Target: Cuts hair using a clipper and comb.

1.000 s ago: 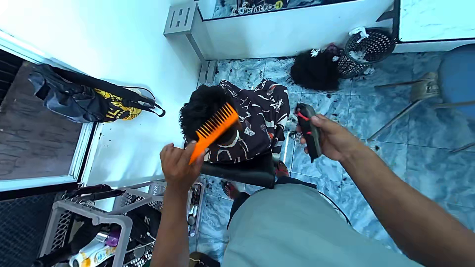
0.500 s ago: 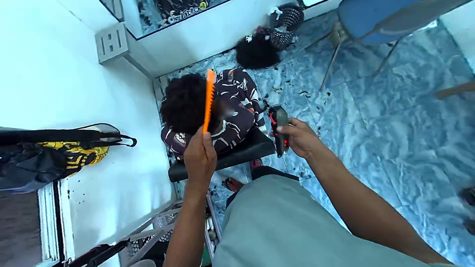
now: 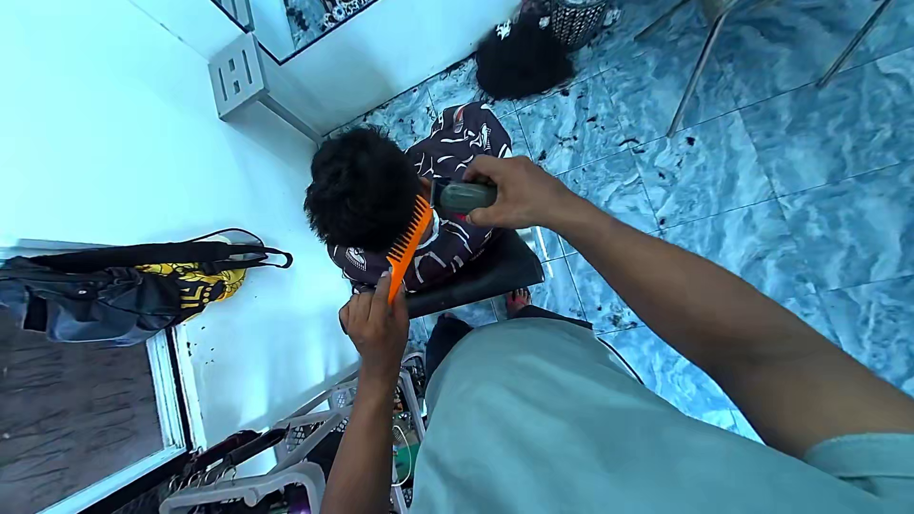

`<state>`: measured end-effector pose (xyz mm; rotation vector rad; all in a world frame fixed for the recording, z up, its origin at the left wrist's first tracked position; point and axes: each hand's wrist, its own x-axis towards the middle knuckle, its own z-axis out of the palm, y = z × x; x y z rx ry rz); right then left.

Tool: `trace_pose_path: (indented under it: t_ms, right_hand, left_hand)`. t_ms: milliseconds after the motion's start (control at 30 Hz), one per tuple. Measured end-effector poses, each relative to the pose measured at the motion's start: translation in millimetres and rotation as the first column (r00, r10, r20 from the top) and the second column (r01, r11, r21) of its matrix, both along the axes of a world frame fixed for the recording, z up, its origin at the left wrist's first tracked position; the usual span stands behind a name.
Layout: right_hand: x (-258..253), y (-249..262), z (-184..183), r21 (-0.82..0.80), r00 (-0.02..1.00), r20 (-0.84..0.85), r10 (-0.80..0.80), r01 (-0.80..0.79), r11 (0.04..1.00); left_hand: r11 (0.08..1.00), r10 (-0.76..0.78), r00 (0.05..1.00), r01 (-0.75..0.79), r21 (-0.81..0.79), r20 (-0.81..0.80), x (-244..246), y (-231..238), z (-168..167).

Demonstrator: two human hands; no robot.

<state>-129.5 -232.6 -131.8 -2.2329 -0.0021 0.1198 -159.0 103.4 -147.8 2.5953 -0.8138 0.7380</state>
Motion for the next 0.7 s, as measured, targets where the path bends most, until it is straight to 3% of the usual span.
trace_pose_path:
  t_ms: [233, 533, 700]
  right_hand:
    - [15, 8, 29, -0.162, 0.995, 0.032, 0.095, -0.089, 0.983]
    - [2, 23, 46, -0.134, 0.989, 0.088, 0.117, -0.105, 0.985]
    - [-4, 29, 53, -0.234, 0.993, 0.067, 0.099, -0.081, 0.969]
  left_hand:
    - [1.000, -0.010, 0.996, 0.012, -0.016, 0.092, 8, -2, 15]
    - [0.998, -0.055, 0.993, 0.055, -0.001, 0.104, 11, 4, 15]
    - [0.997, -0.080, 0.991, 0.081, -0.006, 0.108, 14, 5, 17]
